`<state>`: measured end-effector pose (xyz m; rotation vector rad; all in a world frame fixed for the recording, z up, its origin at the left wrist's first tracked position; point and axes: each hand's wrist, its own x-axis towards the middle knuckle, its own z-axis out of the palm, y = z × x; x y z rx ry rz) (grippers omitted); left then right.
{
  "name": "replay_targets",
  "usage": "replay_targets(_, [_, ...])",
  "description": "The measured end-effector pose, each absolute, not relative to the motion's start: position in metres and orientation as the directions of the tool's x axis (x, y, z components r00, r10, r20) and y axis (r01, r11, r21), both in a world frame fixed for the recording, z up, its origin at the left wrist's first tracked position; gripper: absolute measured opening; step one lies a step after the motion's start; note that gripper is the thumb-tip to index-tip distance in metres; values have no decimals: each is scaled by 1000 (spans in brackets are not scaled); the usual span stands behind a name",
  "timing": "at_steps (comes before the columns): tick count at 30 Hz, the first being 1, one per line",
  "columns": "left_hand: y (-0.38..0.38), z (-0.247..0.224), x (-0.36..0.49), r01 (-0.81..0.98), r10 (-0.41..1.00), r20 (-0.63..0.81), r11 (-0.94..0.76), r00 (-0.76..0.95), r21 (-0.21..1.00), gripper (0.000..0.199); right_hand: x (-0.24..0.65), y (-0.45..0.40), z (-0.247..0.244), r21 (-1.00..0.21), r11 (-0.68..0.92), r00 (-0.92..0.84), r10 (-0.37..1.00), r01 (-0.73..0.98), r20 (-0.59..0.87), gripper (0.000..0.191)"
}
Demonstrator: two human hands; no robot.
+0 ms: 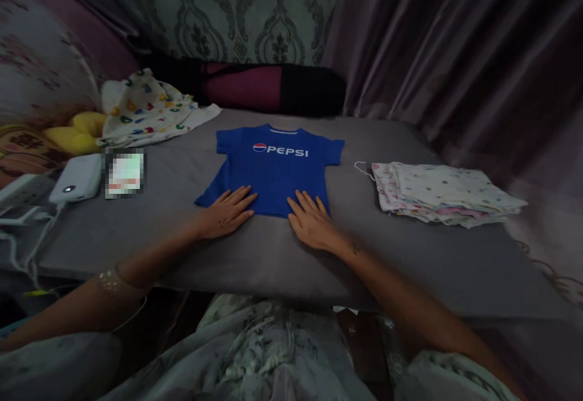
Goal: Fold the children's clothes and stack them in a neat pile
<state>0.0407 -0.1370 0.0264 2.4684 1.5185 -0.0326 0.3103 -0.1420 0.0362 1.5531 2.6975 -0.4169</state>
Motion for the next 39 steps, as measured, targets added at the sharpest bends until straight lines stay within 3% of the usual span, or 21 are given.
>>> replay_targets(3, [-146, 35, 55, 853, 849, -141, -474, 509, 219, 62, 292, -154, 41, -260, 552, -592, 798, 792, -110, 59])
replay_targets(7, [-142, 40, 79, 881, 886, -95, -430, 454, 199, 58, 260, -158, 39, -232, 616, -633, 774, 753, 2, 61])
replay_targets(12, [-136, 25, 58, 928, 930, -91, -341, 356, 150, 58, 263, -162, 38, -217, 630, -650, 759, 746, -35, 59])
replay_targets(18, [-141, 22, -12, 980, 973, -132, -175, 187, 96, 62, 319, -170, 40, -156, 489, -504, 860, 858, -80, 61])
replay_targets(24, [-130, 39, -47, 969, 958, -152, -232, 242, 81, 53, 352, -153, 50, -111, 400, -410, 907, 910, -90, 56])
replay_targets(28, [-92, 45, -15, 941, 946, 34, -324, 322, 99, 46, 323, -114, 53, -125, 405, -412, 910, 906, -40, 55])
replay_targets(31, [-58, 37, 27, 859, 876, 53, -480, 479, 179, 48, 290, -81, 44, -170, 382, -393, 919, 908, -36, 59])
replay_targets(34, [-26, 23, 57, 882, 895, 6, -441, 446, 168, 53, 270, -53, 33, -191, 328, -346, 936, 925, -66, 63])
replay_targets(39, [21, 13, 68, 920, 937, 43, -349, 347, 175, 53, 264, -13, 23, -209, 228, -251, 964, 951, -90, 65])
